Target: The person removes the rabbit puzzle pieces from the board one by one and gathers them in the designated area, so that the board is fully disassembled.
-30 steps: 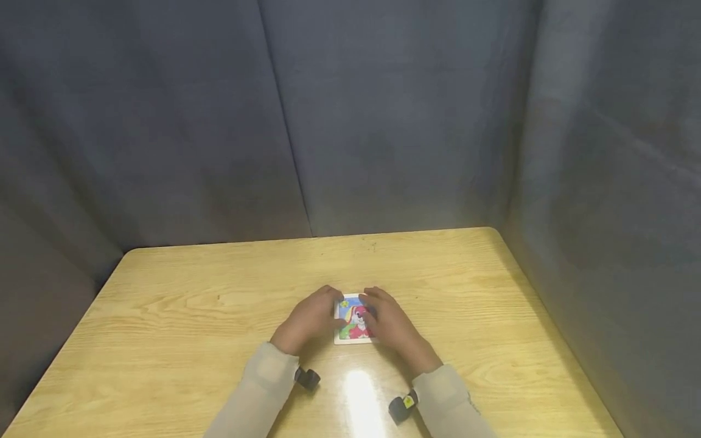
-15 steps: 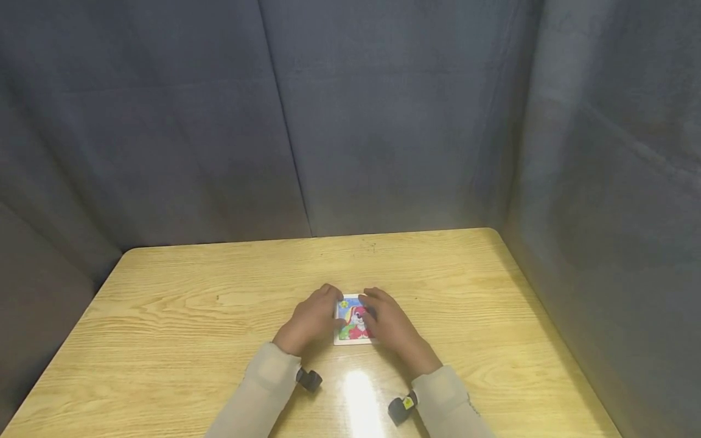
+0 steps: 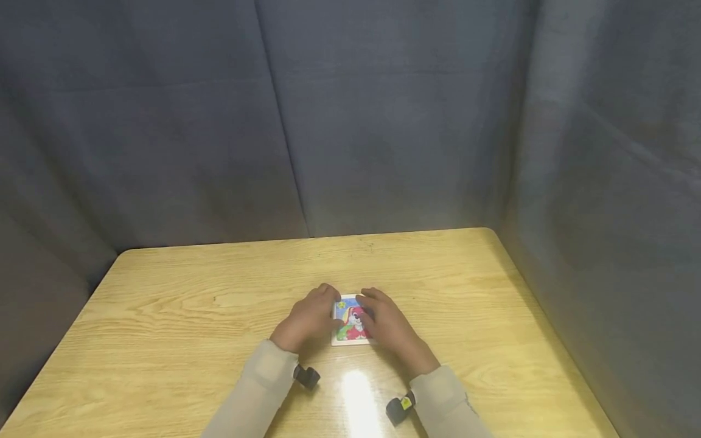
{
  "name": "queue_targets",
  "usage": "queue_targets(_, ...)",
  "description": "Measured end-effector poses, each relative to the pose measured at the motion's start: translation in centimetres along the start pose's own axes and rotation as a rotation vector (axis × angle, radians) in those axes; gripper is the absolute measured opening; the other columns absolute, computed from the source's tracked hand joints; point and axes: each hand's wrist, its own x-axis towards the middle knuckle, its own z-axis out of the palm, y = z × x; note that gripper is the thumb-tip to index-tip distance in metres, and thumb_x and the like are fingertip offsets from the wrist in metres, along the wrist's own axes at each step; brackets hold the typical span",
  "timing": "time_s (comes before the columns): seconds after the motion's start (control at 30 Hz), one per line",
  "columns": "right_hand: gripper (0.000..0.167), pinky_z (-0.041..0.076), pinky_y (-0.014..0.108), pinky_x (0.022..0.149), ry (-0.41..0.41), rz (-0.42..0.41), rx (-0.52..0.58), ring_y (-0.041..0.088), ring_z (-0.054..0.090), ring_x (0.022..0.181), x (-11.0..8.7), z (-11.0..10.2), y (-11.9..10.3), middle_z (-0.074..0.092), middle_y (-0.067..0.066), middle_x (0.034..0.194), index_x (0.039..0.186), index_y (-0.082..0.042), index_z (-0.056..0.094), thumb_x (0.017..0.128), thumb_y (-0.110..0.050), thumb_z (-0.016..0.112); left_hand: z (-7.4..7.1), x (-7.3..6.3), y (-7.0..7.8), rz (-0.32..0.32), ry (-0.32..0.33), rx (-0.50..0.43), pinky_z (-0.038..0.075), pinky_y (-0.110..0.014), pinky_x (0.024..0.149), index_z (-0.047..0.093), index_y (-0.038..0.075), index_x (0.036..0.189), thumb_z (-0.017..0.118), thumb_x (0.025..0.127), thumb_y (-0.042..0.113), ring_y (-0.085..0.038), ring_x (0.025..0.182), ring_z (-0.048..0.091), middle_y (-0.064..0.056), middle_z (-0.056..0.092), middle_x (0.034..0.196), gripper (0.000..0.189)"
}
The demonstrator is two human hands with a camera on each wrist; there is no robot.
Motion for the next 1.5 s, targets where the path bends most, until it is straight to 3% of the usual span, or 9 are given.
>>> queue_targets(0.27,0.042,0.040,0.054,0.104,-0.007,0.000,-0.022,0.042,0.040,0.132,-0.07,0.02,-0.01,0.047,0.022,0.141,0.132,0.003,0.056,0.094,-0.012,0.064,-0.18,0.19,0.31,-0.019,0.044,-0.011,0.054,-0.036,0.081,0.059,0.005,0.122,0.072,0.089,0.026,-0.022,0.105,0.054,-0.004,0.055,0.113,0.041)
queue_targets(0.5,0.042,0.038,0.054,0.105,-0.006,0.019,-0.023,0.041,0.039,0.134,0.04,-0.06,-0.08,0.047,0.020,0.142,0.133,0.001,0.056,0.094,-0.012,0.064,-0.18,0.47,0.61,-0.059,0.045,0.003,0.054,-0.036,0.080,0.059,0.005,0.121,0.073,0.088,0.026,-0.021,0.103,0.052,-0.004,0.054,0.111,0.042)
queue_targets(0.87,0.042,0.038,0.053,0.105,-0.015,0.019,-0.014,0.042,0.038,0.134,-0.07,-0.15,-0.21,0.045,0.021,0.143,0.134,0.002,0.055,0.095,-0.012,0.063,0.27,0.58,0.56,-0.052,0.057,-0.026,0.051,-0.030,0.078,0.056,0.003,0.121,0.072,0.089,0.021,-0.019,0.096,0.049,-0.003,0.052,0.107,0.040)
queue_targets(1.13,0.042,0.038,0.054,0.106,-0.011,0.026,-0.012,0.042,0.038,0.134,-0.07,-0.06,-0.18,0.046,0.021,0.143,0.133,0.002,0.056,0.095,-0.012,0.063,0.38,0.68,0.56,-0.014,0.145,0.027,0.052,-0.028,0.071,0.058,0.004,0.114,0.070,0.090,0.012,-0.018,0.087,0.053,-0.004,0.055,0.101,0.028)
queue_targets(1.5,0.042,0.038,0.054,0.105,-0.010,0.022,-0.017,0.041,0.038,0.134,-0.03,0.02,-0.11,0.045,0.020,0.143,0.133,0.001,0.056,0.095,-0.013,0.063,0.20,0.53,0.15,0.000,0.173,-0.051,0.055,-0.033,0.081,0.064,0.007,0.115,0.071,0.089,0.013,-0.024,0.100,0.061,-0.007,0.063,0.107,0.027)
